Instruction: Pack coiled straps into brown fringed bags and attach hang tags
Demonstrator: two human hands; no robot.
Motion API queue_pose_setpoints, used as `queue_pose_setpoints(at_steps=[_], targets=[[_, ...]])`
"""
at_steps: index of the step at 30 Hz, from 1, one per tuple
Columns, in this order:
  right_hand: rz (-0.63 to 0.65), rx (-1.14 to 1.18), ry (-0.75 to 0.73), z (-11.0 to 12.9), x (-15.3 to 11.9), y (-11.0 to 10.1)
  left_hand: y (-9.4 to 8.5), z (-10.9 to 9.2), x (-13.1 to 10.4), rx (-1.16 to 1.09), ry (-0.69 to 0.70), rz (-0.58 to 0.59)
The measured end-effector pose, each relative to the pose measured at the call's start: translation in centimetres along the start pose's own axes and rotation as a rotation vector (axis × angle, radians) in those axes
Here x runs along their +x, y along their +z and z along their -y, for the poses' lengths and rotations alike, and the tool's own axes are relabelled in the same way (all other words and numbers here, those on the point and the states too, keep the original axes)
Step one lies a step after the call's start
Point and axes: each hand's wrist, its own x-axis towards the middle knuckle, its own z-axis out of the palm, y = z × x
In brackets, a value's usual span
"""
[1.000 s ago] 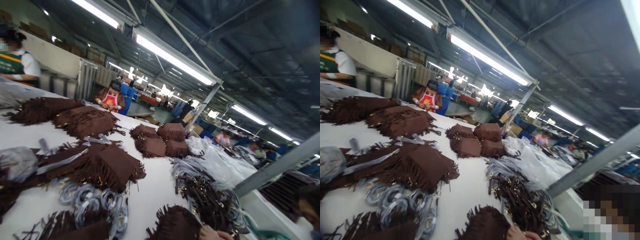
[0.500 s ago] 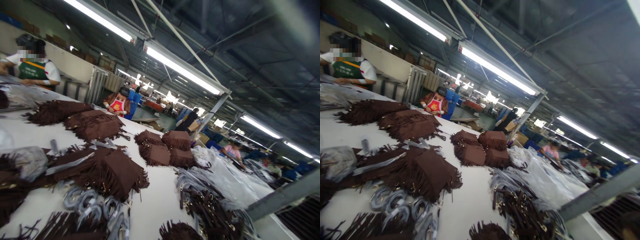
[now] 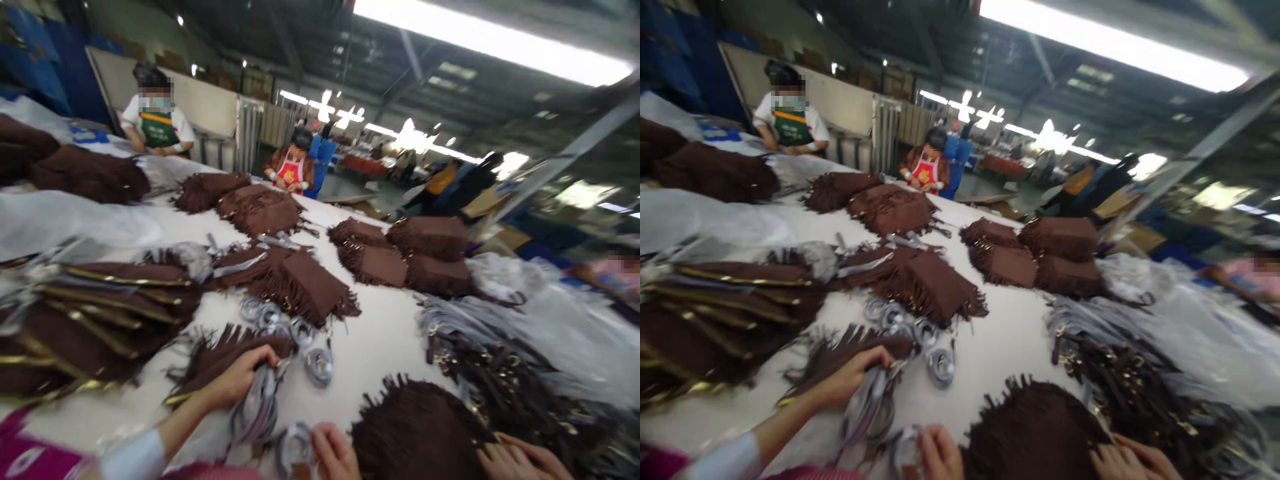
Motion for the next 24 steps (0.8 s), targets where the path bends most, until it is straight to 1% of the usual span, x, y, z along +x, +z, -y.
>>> queue_pose_setpoints(at_steps=[1,2,3,4,6,8,11,13,15,19,21,24], targets=[[0.025,0.024,0.072,-1.8,-0.8,2.8,-0.2,0.2,0.0,-0.047,-0.004,0.014],[0.025,0.056,0.139,-3.2,-1.5,4.9,-0.3,0.5,0.0,-0.097,-0.016,0.02],[0.029,0.093,0.198,-3.9,-2.2,6.4,-0.4,0.7,0.0,-0.142,-0.031,0.016],[0.025,0.126,0.239,-4.3,-2.5,7.4,-0.5,0.9,0.0,-0.178,-0.048,0.019],[0.035,0.174,0.278,-3.9,-2.4,8.0,-0.4,0.8,-0.1,-0.243,-0.072,0.03],[0.067,0.181,0.276,-3.1,-1.7,8.0,-0.2,0.8,-0.3,-0.306,-0.086,0.042],[0.099,0.106,0.247,-2.3,-0.4,8.5,0.0,1.2,-0.4,-0.373,-0.107,0.049],[0.091,0.012,0.192,-2.1,0.2,9.3,0.1,1.7,-0.4,-0.398,-0.123,0.032],[0.065,-0.093,0.106,-2.1,0.6,10.2,0.2,1.9,-0.4,-0.425,-0.137,0.011],[0.029,-0.302,-0.061,-2.1,1.4,11.5,0.2,1.6,-0.3,-0.495,-0.185,0.024],[0.013,-0.357,-0.108,-2.3,1.9,11.8,0.2,1.6,-0.2,-0.539,-0.216,0.021],[-0.01,-0.39,-0.142,-2.6,2.4,12.1,0.2,2.3,-0.1,-0.592,-0.242,0.021]])
